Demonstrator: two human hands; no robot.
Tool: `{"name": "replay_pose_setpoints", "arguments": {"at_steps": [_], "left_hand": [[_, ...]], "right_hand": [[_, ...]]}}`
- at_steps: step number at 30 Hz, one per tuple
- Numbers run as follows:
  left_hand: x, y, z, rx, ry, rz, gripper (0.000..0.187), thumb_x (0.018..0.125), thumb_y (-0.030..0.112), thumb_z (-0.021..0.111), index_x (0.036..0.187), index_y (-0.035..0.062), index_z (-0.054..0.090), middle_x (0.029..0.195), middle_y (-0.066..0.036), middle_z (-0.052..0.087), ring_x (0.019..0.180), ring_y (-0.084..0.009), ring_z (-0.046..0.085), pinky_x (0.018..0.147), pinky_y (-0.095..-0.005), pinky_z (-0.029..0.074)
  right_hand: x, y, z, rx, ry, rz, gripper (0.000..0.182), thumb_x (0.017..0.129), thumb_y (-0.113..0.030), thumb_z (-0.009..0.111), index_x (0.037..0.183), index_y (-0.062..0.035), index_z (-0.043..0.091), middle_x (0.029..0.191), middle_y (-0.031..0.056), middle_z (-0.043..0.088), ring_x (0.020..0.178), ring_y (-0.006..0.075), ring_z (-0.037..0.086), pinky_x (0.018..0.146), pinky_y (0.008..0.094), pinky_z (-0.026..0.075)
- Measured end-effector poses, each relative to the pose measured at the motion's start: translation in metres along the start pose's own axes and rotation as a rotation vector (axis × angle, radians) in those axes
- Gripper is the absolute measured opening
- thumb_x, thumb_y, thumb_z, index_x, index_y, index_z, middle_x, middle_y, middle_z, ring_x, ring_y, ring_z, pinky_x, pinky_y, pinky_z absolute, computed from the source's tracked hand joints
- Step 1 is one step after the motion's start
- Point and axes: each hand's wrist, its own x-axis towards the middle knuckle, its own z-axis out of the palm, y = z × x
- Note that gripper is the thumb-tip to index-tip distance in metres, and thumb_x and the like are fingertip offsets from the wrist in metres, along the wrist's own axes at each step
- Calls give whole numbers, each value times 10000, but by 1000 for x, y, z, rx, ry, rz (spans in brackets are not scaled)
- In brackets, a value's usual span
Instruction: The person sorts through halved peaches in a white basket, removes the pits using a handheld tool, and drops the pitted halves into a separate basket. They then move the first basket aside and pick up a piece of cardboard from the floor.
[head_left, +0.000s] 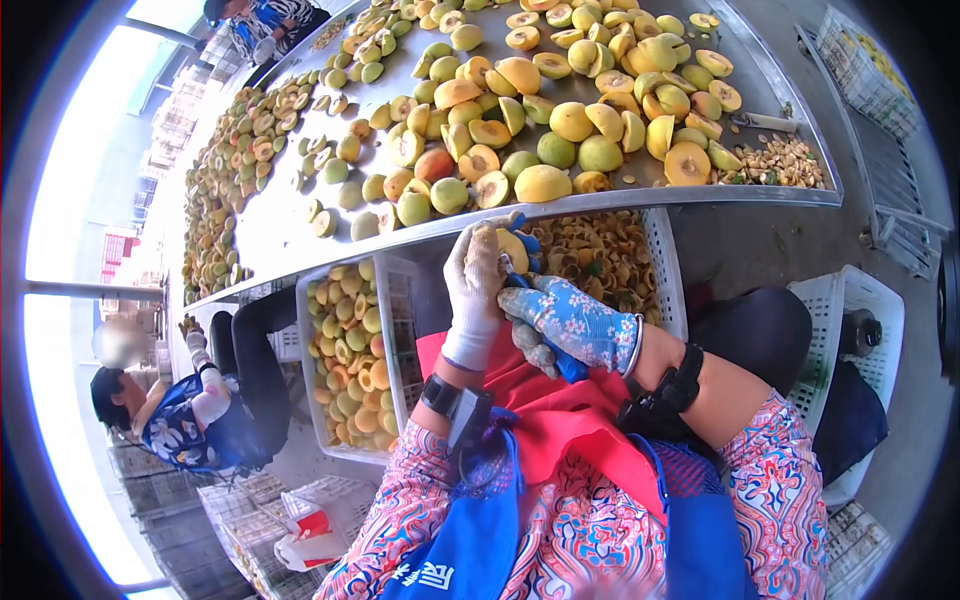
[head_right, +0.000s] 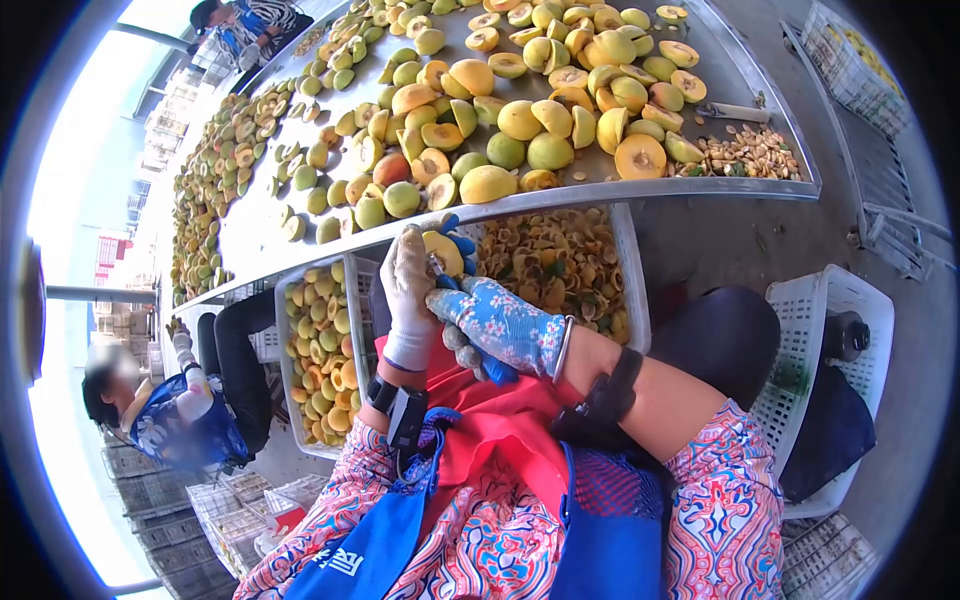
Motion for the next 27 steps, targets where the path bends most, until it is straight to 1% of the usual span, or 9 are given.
{"name": "replay_pose_setpoints", "arguments": {"at_steps": [2, 8, 10, 14, 16, 17, 20, 21, 27], "left_hand": [[2, -1, -4, -87, -26, -126, 380, 1004, 323, 458, 1105, -25, 573, 854, -155, 667, 669, -193, 642, 602, -308, 548], [2, 4, -5, -33, -57, -59, 359, 1001, 302, 468, 1096, -28, 572, 858, -164, 665, 664, -201, 644, 612, -307, 554], [2, 4, -6, -50, -76, -67, 355, 1001, 298, 468, 1098, -28, 571, 863, -164, 665, 669, -202, 646, 619, -309, 557], [3, 1, -8, -65, -54, -119, 365, 998, 300, 473, 1114, -33, 566, 899, -165, 666, 708, -210, 659, 646, -318, 567], [4, -2, -12, -94, -59, -155, 358, 992, 297, 486, 1106, -33, 567, 927, -160, 665, 747, -212, 665, 663, -325, 571], [3, -2, -11, -95, -57, -158, 358, 992, 297, 486, 1106, -33, 567, 927, -160, 665, 747, -212, 665, 663, -325, 571], [8, -11, -16, -92, -71, -112, 380, 985, 330, 508, 1090, -29, 578, 936, -135, 665, 764, -192, 659, 675, -316, 562], [7, -12, -15, -92, -68, -112, 380, 985, 330, 508, 1090, -29, 578, 936, -135, 665, 764, -192, 659, 675, -316, 562], [1, -5, -7, -190, -6, -178, 504, 989, 440, 468, 1117, -34, 579, 891, -117, 658, 732, -184, 650, 665, -306, 555]], "right_hand": [[0, 0, -2, 35, -24, 18, 237, 987, -286, 484, 862, -86, 506, 557, 28, 495, 390, 128, 464, 334, 286, 393], [1, -2, -1, 20, -29, 28, 264, 987, -303, 487, 837, -86, 502, 547, 26, 491, 381, 130, 455, 336, 291, 389], [1, -3, -4, 317, -145, 156, 257, 988, -305, 484, 842, -95, 502, 543, 7, 469, 377, 121, 433, 338, 282, 374], [2, -7, 1, 37, -9, 77, 248, 988, -311, 482, 850, -106, 500, 541, -13, 439, 378, 109, 406, 340, 270, 355], [3, -6, -7, 303, -147, 200, 237, 986, -310, 487, 850, -116, 499, 538, -22, 423, 376, 102, 391, 339, 264, 348], [3, -5, -6, 305, -147, 203, 237, 986, -310, 487, 850, -116, 499, 538, -22, 423, 376, 102, 391, 339, 264, 348], [3, -8, 1, -39, -13, 100, 228, 984, -310, 490, 854, -124, 503, 541, -20, 430, 375, 103, 395, 338, 269, 344], [4, -7, 0, -40, -15, 102, 228, 984, -310, 490, 854, -124, 503, 541, -20, 430, 375, 103, 395, 338, 269, 344], [10, -3, -10, 373, -179, 259, 228, 979, -300, 502, 842, -119, 510, 547, -4, 465, 374, 111, 418, 338, 270, 348]]}}
